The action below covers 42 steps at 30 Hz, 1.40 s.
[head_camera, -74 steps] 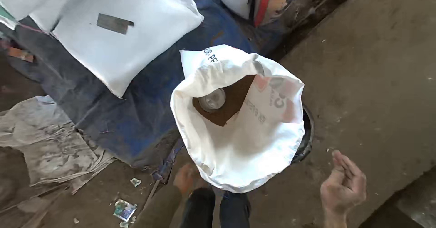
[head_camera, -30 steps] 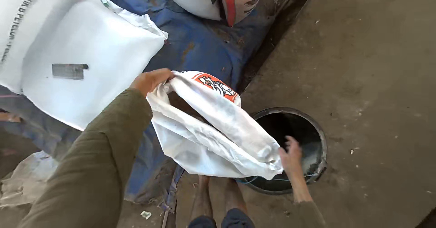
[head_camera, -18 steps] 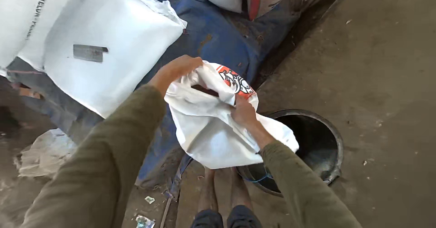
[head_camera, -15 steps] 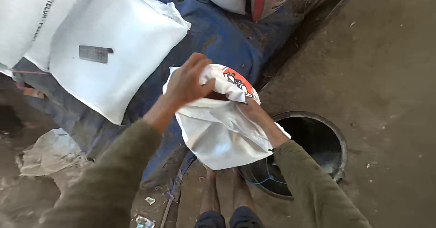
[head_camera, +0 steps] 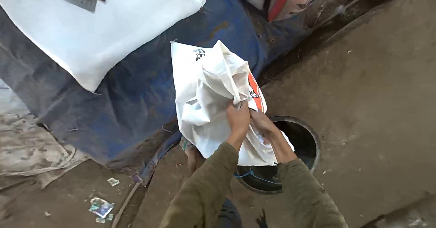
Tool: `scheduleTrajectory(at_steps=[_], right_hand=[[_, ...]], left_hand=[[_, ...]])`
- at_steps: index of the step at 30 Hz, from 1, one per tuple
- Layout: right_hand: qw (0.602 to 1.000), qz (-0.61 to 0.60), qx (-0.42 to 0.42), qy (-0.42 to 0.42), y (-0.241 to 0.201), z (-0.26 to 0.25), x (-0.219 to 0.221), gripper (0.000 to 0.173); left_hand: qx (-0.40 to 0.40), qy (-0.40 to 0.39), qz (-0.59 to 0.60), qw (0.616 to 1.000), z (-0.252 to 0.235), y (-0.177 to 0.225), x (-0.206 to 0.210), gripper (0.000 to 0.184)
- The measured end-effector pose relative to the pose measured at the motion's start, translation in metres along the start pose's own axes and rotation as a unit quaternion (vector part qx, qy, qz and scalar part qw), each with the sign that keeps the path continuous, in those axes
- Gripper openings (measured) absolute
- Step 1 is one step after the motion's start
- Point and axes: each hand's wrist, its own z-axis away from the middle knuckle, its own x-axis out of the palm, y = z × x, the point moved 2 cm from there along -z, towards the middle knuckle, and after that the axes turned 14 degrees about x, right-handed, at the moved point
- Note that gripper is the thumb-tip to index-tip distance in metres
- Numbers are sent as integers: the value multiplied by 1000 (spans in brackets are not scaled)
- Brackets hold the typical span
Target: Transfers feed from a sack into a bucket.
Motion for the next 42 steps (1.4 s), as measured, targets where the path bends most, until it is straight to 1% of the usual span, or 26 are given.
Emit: scheduleTrajectory(at_steps=[1, 3, 4, 6, 7, 9, 11, 14, 16, 17, 19, 21, 22, 24, 25, 27, 28, 30, 31, 32, 34, 36, 38, 39, 40, 42], right_hand=[[1000, -13, 2, 7, -1, 2, -7, 32], [998, -61, 16, 13, 1, 0, -30, 38], [995, -98, 31, 13, 0, -2, -41, 38], [989, -137, 59, -9, -6, -7, -61, 39], [988, -137, 67, -16, -9, -12, -72, 39], [989, -119, 83, -18, -14, -27, -98, 39], [988, -105, 101, 59, -25, -42, -118, 35], [979, -38, 75, 188, -52, -53, -118, 27], [957, 81, 48, 273, -60, -56, -114, 32], [941, 138, 33, 308, -64, -54, -112, 34], [906, 214, -1, 366, -69, -38, -105, 53], [872, 224, -49, 433, -69, -6, -90, 78], [850, 216, -77, 474, -66, 16, -73, 81], [808, 185, -133, 544, -45, 52, -29, 79], [799, 163, -141, 561, -29, 64, -1, 79], [811, 124, -114, 560, 4, 72, 61, 83], [822, 101, -83, 554, 17, 71, 93, 88], [845, 33, 6, 534, 35, 61, 146, 101], [850, -4, 58, 523, 41, 50, 163, 109], [852, -38, 112, 510, 44, 37, 171, 118], [849, -101, 203, 477, 52, 3, 169, 128], [854, -161, 226, 440, 62, -21, 157, 112], [851, -248, 213, 411, 82, -21, 148, 71], [828, -339, 197, 400, 96, -16, 143, 48], [805, -432, 178, 366, 112, -10, 136, 33], [764, -579, 119, 260, 152, 2, 118, 22]], left_hand=[[-4, -15, 56, 998, 0, -4, -9, 30], [-35, -24, 231, 972, 1, -11, -47, 28], [-46, -40, 314, 947, 2, -13, -75, 30], [-45, -50, 388, 919, 9, -17, -136, 43], [-28, -38, 387, 921, 12, -20, -169, 47], [50, -20, 327, 943, 13, -29, -230, 42], [92, -11, 318, 944, -2, -39, -270, 42], [-43, -30, 298, 953, -36, -47, -298, 41], [-113, -66, 186, 974, -64, -65, -310, 42], [-100, -61, 103, 988, -77, -74, -317, 48], [8, 7, -62, 998, -88, -73, -329, 59], [133, 69, -181, 972, -72, -42, -334, 60], [212, 89, -231, 945, -58, -24, -331, 59], [399, 89, -311, 858, -29, -4, -308, 64], [463, 78, -333, 818, -18, -3, -288, 70], [499, 26, -424, 755, -11, -9, -252, 78], [485, -4, -469, 738, -15, -12, -240, 85], [428, -62, -512, 742, -34, -17, -229, 88], [396, -82, -514, 756, -44, -17, -227, 78], [365, -104, -512, 770, -54, -14, -228, 60], [313, -150, -433, 832, -68, -3, -233, 29], [259, -141, -280, 914, -73, 17, -236, 25], [90, -113, -70, 987, -71, 32, -241, 24], [17, -79, 39, 996, -72, 36, -244, 22], [-22, -46, 122, 991, -77, 37, -247, 18], [-23, 2, 231, 973, -94, 29, -249, 19]])
